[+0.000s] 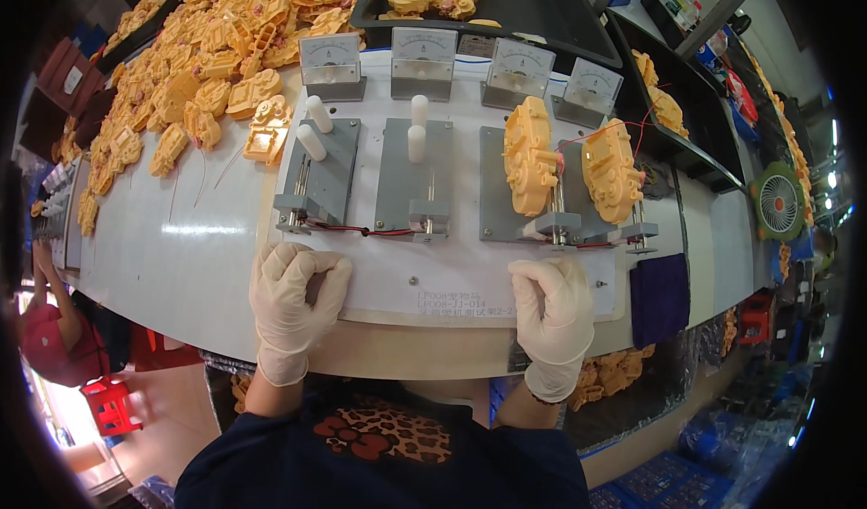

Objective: Testing individual plastic components using a specialized electrical testing fixture with needle probes and analog meters.

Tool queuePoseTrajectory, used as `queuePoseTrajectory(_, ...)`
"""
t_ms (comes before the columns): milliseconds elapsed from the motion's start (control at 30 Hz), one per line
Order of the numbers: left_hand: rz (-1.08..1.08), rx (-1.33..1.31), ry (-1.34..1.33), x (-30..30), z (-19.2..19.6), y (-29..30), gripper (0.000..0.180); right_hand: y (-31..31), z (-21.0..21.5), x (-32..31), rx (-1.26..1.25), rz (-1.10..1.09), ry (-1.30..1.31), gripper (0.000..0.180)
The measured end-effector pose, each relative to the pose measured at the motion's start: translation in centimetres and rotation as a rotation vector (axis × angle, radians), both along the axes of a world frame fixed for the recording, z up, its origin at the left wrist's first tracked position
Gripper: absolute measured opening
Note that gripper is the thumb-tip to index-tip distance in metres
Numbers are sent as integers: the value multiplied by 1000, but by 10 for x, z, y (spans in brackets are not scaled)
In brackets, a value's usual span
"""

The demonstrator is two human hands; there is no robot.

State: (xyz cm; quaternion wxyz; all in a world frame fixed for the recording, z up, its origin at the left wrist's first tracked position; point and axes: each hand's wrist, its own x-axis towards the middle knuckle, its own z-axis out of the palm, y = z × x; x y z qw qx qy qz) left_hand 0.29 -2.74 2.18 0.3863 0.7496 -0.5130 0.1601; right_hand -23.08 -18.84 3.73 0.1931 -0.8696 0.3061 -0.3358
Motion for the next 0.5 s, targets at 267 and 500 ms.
queuePoseTrajectory(267,-4,-11,5,1,-1,-1,25,0,0,2,-13,-8,-5,5)
queuePoseTrajectory(500,-7,-10,-9,0,0,-1,25,3,-10,3,-317,-31,-29,13)
